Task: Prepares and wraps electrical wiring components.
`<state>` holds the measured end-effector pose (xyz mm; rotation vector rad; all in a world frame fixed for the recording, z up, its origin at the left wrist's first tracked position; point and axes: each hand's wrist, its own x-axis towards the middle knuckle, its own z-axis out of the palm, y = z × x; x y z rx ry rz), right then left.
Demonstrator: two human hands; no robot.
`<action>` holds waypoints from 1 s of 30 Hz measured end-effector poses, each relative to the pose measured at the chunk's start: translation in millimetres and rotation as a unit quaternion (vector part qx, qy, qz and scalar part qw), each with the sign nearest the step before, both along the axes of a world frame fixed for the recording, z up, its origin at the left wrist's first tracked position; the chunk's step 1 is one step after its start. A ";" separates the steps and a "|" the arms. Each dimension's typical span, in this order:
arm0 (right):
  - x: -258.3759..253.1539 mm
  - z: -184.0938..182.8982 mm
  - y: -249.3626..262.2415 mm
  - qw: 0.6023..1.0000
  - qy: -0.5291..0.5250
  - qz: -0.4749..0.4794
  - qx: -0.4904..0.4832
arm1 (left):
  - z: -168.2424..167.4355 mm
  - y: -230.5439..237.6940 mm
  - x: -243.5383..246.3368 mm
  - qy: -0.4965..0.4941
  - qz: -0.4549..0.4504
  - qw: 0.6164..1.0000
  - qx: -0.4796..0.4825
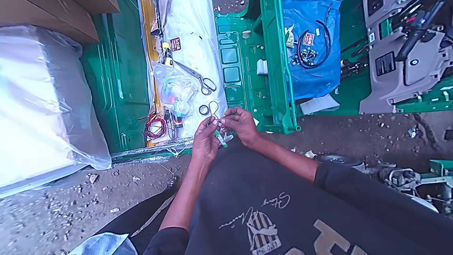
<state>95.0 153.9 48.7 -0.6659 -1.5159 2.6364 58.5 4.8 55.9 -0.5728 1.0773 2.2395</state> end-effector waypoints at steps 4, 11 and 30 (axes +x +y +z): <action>-1.9 -0.9 -0.8 1.000 0.013 -0.009 0.012 | -0.3 4.3 -1.4 0.012 0.013 1.000 -0.018; -1.6 -0.2 -3.1 0.999 0.024 -0.017 0.023 | -3.7 6.8 -0.6 0.077 0.001 0.994 -0.073; -2.8 -0.5 -4.8 0.989 0.050 0.005 0.142 | 0.2 -2.8 -7.1 0.150 -0.078 0.972 -0.163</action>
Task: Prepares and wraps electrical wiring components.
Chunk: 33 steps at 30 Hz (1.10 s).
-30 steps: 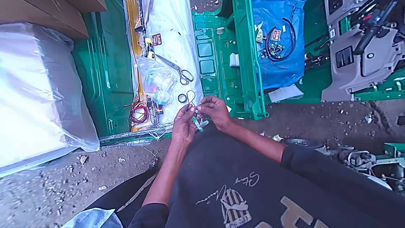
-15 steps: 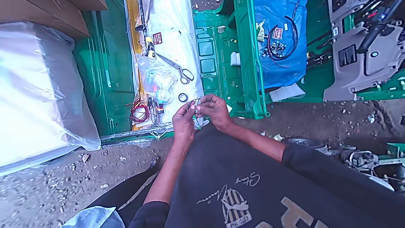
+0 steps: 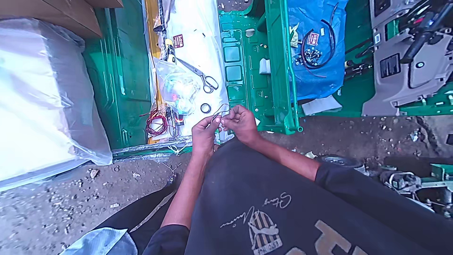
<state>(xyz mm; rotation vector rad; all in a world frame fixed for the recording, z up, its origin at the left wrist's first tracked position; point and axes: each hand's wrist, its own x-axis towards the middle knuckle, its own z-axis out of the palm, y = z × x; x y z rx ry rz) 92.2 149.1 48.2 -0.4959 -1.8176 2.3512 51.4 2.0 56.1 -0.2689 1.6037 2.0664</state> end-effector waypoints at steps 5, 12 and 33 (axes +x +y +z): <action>-0.7 -1.7 -0.6 1.000 -0.002 0.004 0.018 | -0.3 -4.3 -4.1 0.061 -0.040 0.997 -0.041; 4.4 6.5 -2.6 0.999 0.014 0.023 0.026 | -2.3 -3.8 -3.6 0.193 -0.056 0.968 -0.153; -5.1 0.0 12.1 0.987 -0.011 0.062 -0.145 | 12.0 -5.2 -6.6 -0.008 -0.058 0.998 -0.023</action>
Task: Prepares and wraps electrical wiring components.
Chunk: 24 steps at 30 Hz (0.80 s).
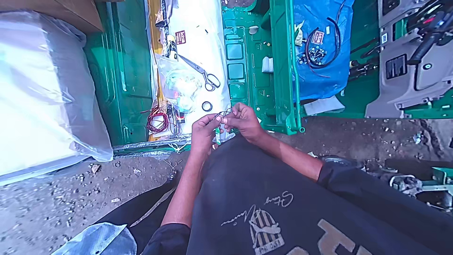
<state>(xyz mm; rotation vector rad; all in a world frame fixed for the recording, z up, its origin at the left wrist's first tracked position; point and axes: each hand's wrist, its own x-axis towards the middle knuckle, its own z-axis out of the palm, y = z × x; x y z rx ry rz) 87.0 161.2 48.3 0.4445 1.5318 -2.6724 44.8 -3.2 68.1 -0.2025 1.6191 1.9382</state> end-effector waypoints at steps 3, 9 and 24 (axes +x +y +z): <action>-1.4 3.3 5.2 0.999 -0.015 0.038 0.018 | 2.0 -5.5 -5.1 0.016 -0.029 0.999 -0.021; -8.9 11.5 14.3 0.991 -0.043 0.108 0.062 | 8.6 -14.0 -13.5 0.041 -0.089 0.993 -0.071; -9.8 18.3 10.5 0.963 -0.003 0.147 0.227 | 14.6 -5.3 -12.1 0.096 -0.115 0.976 -0.158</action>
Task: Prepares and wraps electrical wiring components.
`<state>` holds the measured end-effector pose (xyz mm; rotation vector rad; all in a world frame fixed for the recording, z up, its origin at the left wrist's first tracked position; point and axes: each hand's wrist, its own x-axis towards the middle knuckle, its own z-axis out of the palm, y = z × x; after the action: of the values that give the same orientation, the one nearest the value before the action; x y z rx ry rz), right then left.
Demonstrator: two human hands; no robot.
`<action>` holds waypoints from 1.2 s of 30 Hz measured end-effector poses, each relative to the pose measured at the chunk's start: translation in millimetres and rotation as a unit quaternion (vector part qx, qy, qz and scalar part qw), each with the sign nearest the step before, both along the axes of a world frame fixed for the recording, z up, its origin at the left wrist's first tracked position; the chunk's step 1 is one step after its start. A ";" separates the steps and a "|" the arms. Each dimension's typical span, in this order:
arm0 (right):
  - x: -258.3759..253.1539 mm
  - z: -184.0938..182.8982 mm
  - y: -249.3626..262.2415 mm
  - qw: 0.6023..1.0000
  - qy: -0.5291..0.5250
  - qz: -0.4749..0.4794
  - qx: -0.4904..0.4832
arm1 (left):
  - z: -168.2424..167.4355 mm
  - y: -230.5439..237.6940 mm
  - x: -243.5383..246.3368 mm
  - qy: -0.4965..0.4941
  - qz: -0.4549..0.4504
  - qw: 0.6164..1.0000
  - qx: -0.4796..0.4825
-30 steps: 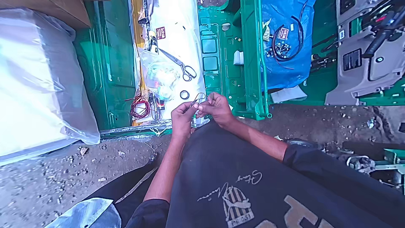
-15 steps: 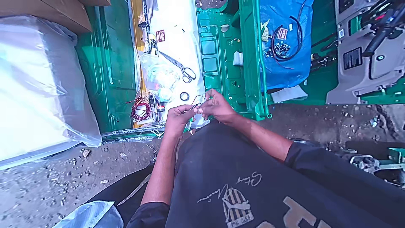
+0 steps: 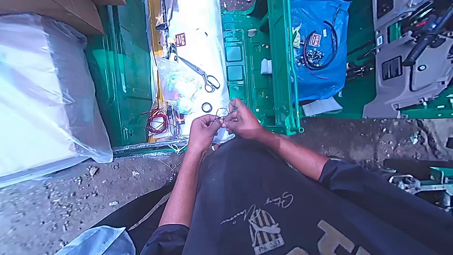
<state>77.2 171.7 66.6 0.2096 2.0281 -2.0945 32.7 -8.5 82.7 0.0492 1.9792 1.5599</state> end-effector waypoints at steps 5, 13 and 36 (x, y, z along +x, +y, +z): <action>-0.3 -0.9 -2.4 0.991 -0.030 -0.042 -0.124 | -11.7 -8.5 -0.9 -0.161 0.023 0.969 0.188; -3.5 1.5 -0.8 0.866 -0.316 -0.086 -0.378 | -22.6 -9.6 4.9 -0.123 0.012 0.966 0.227; 18.2 20.0 -5.3 0.993 0.068 -0.059 0.077 | -9.5 24.1 19.6 -0.126 0.123 0.949 0.261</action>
<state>95.4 166.4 86.6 0.2220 2.3135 -2.0734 52.3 15.6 73.1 -0.1810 1.3742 2.1017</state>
